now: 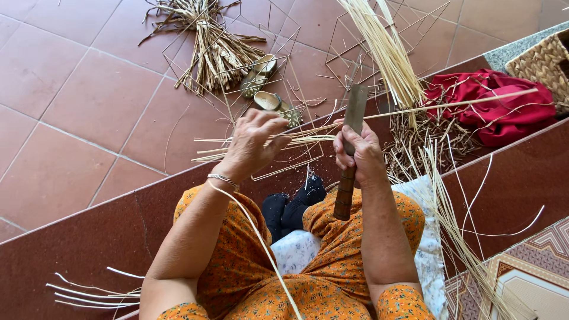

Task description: The person sits on the floor and uses a knife to split dried plant stems into thin strips. They hold the stems in one hand and repeatedly draw the knife along them to separate the fibers, discarding the resulting strips onto the floor.

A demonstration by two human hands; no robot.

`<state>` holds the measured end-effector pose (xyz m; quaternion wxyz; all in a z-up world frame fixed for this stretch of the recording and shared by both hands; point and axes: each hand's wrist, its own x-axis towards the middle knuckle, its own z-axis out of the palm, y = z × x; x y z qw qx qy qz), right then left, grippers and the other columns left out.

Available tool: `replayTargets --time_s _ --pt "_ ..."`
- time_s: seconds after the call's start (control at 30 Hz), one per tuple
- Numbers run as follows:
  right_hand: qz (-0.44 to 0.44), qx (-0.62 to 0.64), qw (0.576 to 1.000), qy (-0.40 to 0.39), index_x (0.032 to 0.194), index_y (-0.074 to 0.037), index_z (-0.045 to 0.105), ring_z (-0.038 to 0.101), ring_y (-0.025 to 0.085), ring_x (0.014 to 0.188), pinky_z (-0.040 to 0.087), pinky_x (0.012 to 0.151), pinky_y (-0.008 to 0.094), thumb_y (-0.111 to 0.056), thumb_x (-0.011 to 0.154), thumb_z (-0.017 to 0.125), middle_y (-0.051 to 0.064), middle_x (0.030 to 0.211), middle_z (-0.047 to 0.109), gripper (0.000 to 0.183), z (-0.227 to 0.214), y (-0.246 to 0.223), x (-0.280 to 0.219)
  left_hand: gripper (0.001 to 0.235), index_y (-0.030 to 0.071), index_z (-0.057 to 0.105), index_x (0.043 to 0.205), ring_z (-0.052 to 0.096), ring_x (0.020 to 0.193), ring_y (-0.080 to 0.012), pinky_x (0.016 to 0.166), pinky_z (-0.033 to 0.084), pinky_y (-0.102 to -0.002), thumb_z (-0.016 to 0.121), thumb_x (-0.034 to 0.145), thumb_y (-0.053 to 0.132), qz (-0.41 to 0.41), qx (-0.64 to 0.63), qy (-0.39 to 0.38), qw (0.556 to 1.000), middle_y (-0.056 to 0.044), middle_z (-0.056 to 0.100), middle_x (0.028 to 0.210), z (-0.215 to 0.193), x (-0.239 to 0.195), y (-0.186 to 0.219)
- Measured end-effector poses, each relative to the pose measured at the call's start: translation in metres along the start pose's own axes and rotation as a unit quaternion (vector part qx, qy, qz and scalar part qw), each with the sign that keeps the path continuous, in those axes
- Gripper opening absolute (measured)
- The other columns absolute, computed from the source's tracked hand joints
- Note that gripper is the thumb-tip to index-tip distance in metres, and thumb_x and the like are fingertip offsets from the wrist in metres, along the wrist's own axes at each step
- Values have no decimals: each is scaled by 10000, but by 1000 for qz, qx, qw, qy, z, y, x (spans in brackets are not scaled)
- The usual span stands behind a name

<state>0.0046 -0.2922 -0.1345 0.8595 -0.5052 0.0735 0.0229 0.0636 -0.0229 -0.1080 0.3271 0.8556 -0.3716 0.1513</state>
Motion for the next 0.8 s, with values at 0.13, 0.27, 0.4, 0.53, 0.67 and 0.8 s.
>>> replayTargets --time_s 0.13,0.27,0.4,0.53,0.67,0.8 --pt "-9 -23 1000 -13 1301 -20 538 432 53 429 402 370 213 -255 1095 450 58 734 630 325 11 -11 -8 151 99 743 1121 732 936 -210 818 576 -360 720 1003 190 -47 -80 -17 996 -89 772 1054 31 -2 -5" --pt "-18 -27 998 -47 1411 -97 493 497 48 451 463 385 193 -507 1036 282 38 718 654 594 13 -19 -15 207 55 745 1160 723 784 -92 649 579 -251 687 1024 201 -145 -186 -13 972 -85 780 975 43 -6 -14" --pt "-20 -7 998 -54 1422 -1 540 523 63 498 482 427 204 -455 1087 417 40 747 656 577 13 -17 -18 235 28 717 1189 568 677 -37 556 486 -208 594 1049 171 -263 -383 -21 885 0 702 845 43 -4 -22" --pt "23 -9 995 -95 1414 52 547 620 122 591 541 523 250 -192 1061 593 65 777 651 432 17 -8 -22 226 -3 709 1157 502 610 -31 511 415 -193 578 1067 158 -296 -486 -1 822 34 616 735 45 -1 -19" --pt "57 -19 989 -134 1420 38 507 685 148 631 594 521 290 -71 958 642 88 834 683 493 32 5 -20 220 6 668 1149 462 537 -35 448 362 -199 553 1070 176 -317 -544 -63 774 35 574 673 41 -6 -5" --pt "33 1 984 -176 1473 14 466 698 157 632 589 531 278 -33 947 658 109 892 680 562 41 6 -25 201 23 653 1185 435 549 -18 462 337 -187 543 1101 169 -318 -603 -92 726 48 529 686 38 -13 9"
